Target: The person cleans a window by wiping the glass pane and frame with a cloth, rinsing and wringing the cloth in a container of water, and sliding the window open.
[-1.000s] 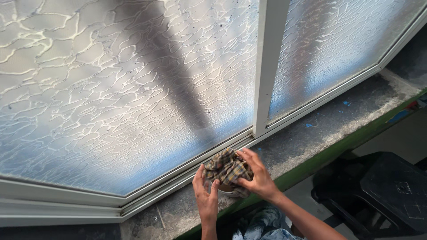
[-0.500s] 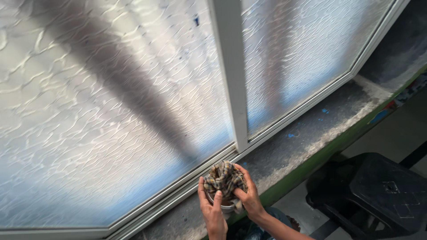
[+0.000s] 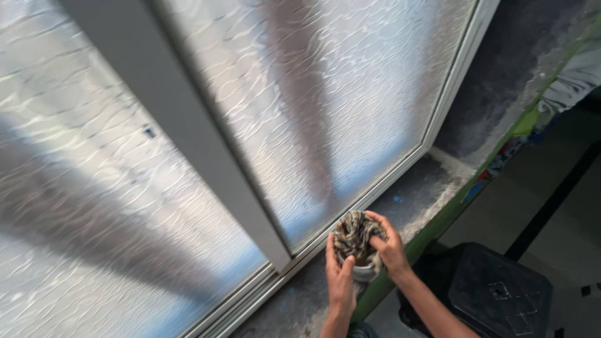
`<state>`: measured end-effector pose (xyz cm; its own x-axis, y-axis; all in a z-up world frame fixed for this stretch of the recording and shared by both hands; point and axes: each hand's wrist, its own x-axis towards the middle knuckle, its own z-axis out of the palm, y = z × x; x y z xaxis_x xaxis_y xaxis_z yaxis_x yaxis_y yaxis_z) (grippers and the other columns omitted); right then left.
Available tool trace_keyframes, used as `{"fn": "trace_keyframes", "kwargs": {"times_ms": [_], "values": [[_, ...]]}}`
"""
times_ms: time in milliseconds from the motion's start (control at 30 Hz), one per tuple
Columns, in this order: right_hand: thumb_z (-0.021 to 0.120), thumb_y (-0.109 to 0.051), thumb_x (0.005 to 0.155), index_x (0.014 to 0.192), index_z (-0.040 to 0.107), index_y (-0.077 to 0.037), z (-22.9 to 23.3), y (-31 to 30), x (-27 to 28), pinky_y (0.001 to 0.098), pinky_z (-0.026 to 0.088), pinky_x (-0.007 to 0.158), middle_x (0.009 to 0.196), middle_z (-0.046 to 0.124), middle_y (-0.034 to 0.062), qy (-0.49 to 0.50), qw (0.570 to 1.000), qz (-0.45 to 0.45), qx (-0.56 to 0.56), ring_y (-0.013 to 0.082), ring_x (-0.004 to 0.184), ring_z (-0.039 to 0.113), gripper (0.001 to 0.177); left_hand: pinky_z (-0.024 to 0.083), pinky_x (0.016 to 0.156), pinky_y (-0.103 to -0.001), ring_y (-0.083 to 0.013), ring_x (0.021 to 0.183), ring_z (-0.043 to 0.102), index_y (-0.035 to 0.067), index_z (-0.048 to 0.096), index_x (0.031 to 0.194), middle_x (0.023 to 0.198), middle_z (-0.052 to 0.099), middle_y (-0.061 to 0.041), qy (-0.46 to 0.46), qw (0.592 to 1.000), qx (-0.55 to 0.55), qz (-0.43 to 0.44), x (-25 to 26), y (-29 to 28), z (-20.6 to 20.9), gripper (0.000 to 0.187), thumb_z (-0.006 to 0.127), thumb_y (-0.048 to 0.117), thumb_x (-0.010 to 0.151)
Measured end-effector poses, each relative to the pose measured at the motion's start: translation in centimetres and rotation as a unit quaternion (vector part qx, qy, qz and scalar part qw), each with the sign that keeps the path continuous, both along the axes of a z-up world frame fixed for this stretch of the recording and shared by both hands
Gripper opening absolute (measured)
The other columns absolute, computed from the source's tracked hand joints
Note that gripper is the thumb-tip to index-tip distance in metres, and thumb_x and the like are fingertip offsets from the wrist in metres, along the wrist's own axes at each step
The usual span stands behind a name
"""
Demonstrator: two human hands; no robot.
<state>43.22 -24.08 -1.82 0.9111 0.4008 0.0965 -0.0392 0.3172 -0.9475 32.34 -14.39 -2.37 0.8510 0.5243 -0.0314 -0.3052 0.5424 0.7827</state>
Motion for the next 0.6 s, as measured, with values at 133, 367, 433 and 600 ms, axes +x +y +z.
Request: {"fn": "trace_keyframes", "kwargs": {"times_ms": [133, 367, 433, 600], "values": [[0.054, 0.005, 0.082, 0.135, 0.061, -0.001, -0.2, -2.6, 6.6, 0.0319, 0.054, 0.097, 0.125, 0.068, 0.0109, -0.007, 0.999, 0.004, -0.037, 0.0159, 0.111, 0.066, 0.053, 0.042, 0.115, -0.037, -0.0257, 0.141, 0.05, 0.01, 0.024, 0.161, 0.158, 0.043, -0.013, 0.038, 0.997, 0.066, -0.005, 4.7, -2.1, 0.5, 0.082, 0.051, -0.007, 0.087], [0.065, 0.002, 0.074, 0.131, 0.064, -0.003, 4.8, -4.9, 10.1, 0.0467, 0.042, 0.111, 0.138, 0.063, 0.0136, -0.351, 0.891, 0.055, -0.282, 0.0317, 0.132, 0.055, 0.057, -0.007, 0.12, -0.065, -0.0364, 0.14, 0.04, 0.013, 0.009, 0.162, 0.147, 0.054, -0.014, 0.247, 0.814, 0.526, -0.006, 8.1, -2.4, 3.5, 0.084, 0.059, 0.009, 0.094], [0.07, -0.002, 0.071, 0.131, 0.063, -0.005, 7.3, -5.4, 9.4, 0.0512, 0.041, 0.11, 0.135, 0.064, 0.0134, -0.431, 0.82, 0.051, -0.374, 0.0345, 0.131, 0.053, 0.06, -0.014, 0.127, -0.067, -0.0208, 0.131, 0.064, 0.015, -0.001, 0.164, 0.132, 0.072, -0.004, 0.288, 0.845, 0.45, -0.034, 8.2, -1.2, 4.6, 0.085, 0.049, 0.007, 0.096], [0.077, -0.02, 0.08, 0.132, 0.065, -0.027, 9.4, -5.0, 8.8, 0.0423, 0.055, 0.093, 0.116, 0.066, 0.0049, -0.356, 0.708, 0.229, -0.565, 0.0266, 0.111, 0.066, 0.053, 0.013, 0.121, -0.066, -0.0267, 0.113, 0.07, 0.016, 0.051, 0.15, 0.11, 0.075, -0.009, 0.213, 0.803, 0.554, 0.052, 8.5, 0.6, 5.0, 0.061, 0.051, -0.003, 0.092]]}}
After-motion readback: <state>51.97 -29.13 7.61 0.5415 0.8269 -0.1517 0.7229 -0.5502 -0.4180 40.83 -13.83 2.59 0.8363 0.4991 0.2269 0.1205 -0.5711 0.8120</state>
